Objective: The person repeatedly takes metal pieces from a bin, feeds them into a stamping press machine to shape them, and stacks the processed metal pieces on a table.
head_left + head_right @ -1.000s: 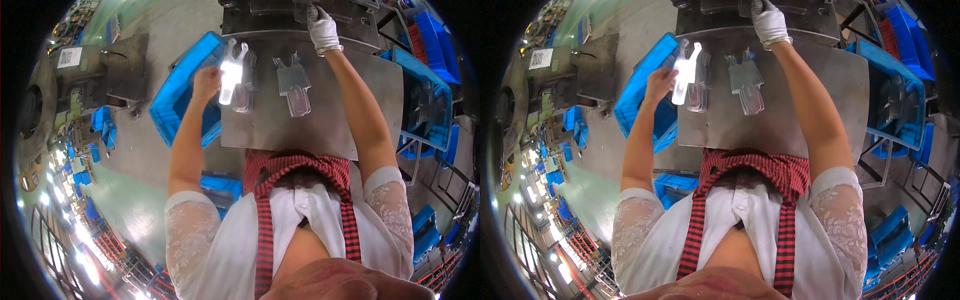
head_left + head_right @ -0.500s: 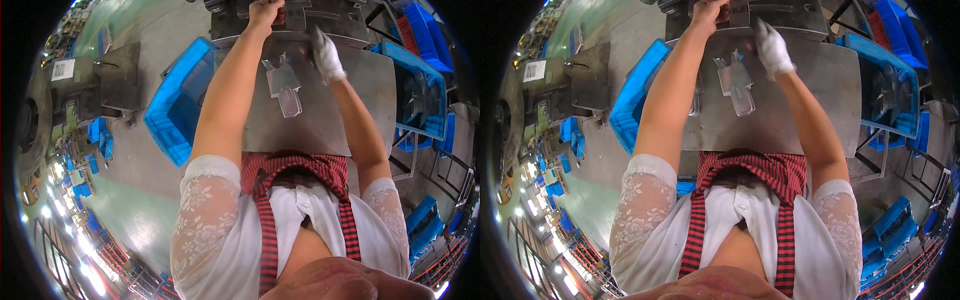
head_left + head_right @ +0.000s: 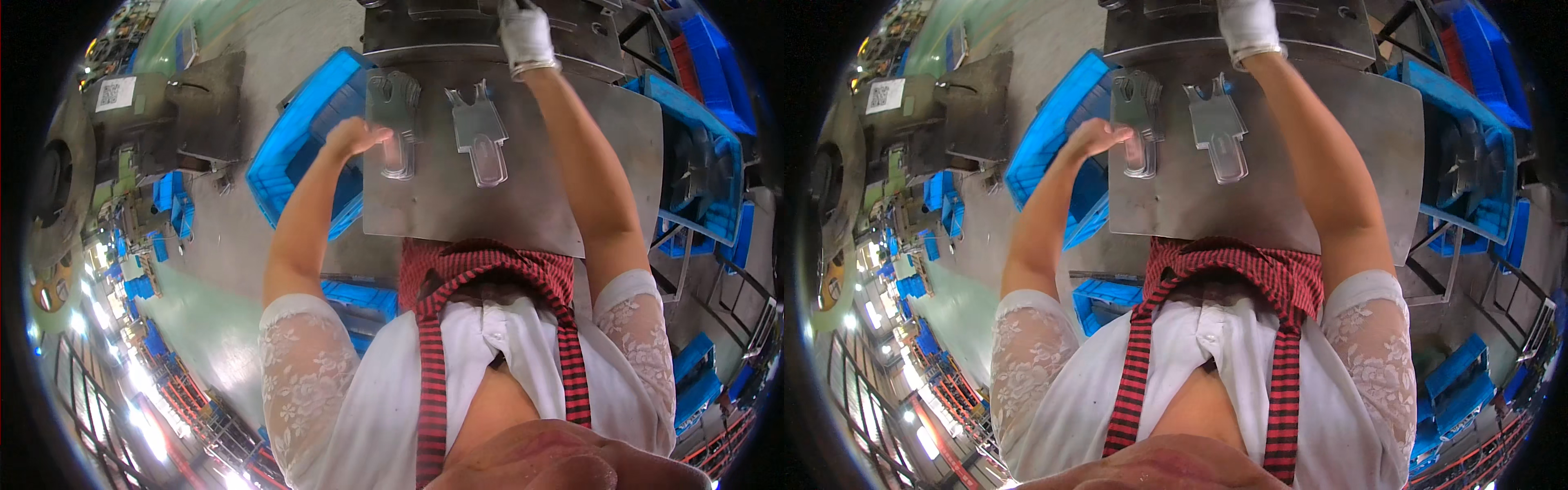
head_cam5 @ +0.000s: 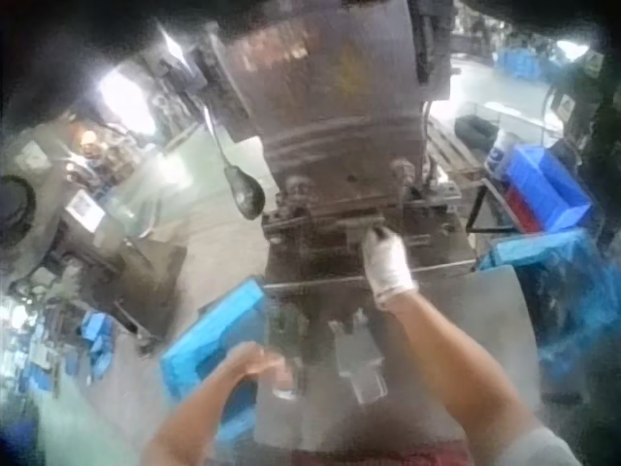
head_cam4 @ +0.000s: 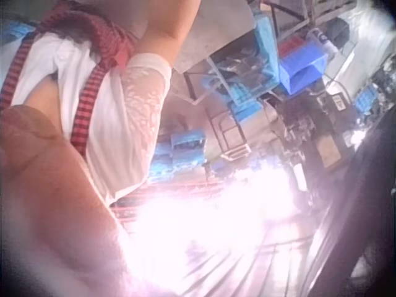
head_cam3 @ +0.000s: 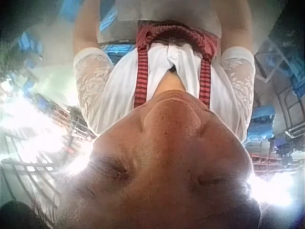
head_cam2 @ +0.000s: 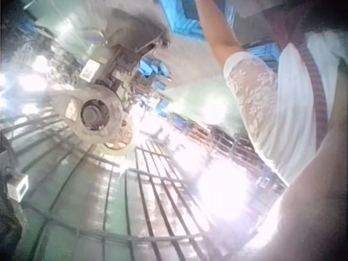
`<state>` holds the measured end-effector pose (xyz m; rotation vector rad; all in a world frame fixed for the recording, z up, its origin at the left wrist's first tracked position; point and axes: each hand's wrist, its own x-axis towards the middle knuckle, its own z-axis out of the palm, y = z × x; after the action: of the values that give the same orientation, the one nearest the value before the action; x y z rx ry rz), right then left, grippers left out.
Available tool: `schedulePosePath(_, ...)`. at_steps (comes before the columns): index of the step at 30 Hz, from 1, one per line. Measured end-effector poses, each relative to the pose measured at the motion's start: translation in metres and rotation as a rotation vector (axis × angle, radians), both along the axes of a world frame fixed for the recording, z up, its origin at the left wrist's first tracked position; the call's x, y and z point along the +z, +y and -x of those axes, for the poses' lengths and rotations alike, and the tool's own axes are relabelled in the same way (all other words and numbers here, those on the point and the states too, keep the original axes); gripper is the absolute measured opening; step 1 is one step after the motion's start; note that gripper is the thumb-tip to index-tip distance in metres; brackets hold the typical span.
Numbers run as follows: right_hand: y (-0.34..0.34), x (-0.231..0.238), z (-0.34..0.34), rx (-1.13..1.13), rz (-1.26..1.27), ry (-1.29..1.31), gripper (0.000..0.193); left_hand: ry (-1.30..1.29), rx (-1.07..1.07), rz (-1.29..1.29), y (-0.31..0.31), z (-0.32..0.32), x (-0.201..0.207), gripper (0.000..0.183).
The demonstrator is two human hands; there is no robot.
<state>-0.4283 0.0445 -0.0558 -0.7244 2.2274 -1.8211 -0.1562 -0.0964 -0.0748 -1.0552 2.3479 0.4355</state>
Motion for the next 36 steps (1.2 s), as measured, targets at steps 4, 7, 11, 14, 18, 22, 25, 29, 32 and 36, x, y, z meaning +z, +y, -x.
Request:
schedulePosePath(4,0.006,0.017,-0.010,0.062,0.051,-0.200,0.026,0.274,0.084,0.146,0.011,-0.035,0.006,0.039)
schedulePosePath(7,0.033,-0.044,0.033,0.149,0.018,0.461,0.018,0.703,0.176,-0.216,0.003,-0.007,0.012,0.020)
schedulePosePath(11,0.100,-0.059,-0.075,0.353,0.021,-0.062,0.019,0.937,0.540,-0.619,0.028,0.022,0.069,0.018)
schedulePosePath(14,0.154,-0.070,-0.117,0.409,-0.393,0.029,0.020,1.176,0.561,-0.887,0.050,0.094,0.064,0.018)
schedulePosePath(18,0.134,-0.028,-0.081,0.292,-0.375,0.319,0.020,1.266,0.535,-0.887,0.050,0.169,0.055,0.029)
schedulePosePath(22,0.049,-0.031,0.006,0.280,0.269,-0.099,0.015,1.262,0.692,-0.882,0.043,0.236,0.044,0.027)
schedulePosePath(25,-0.001,0.013,-0.011,0.033,0.105,-0.359,0.021,1.125,0.763,-0.649,0.026,0.229,0.049,0.029)
schedulePosePath(29,-0.008,-0.014,-0.001,-0.071,0.055,-0.146,0.024,0.686,0.231,-0.043,0.022,0.173,0.076,0.038)
schedulePosePath(32,-0.015,-0.009,-0.011,0.022,0.070,-0.187,0.023,0.134,-0.061,0.197,0.008,0.079,0.061,0.056)
schedulePosePath(36,-0.022,-0.049,0.050,0.073,-0.425,0.294,0.026,-0.027,-0.044,-0.034,0.008,0.011,0.002,0.042)
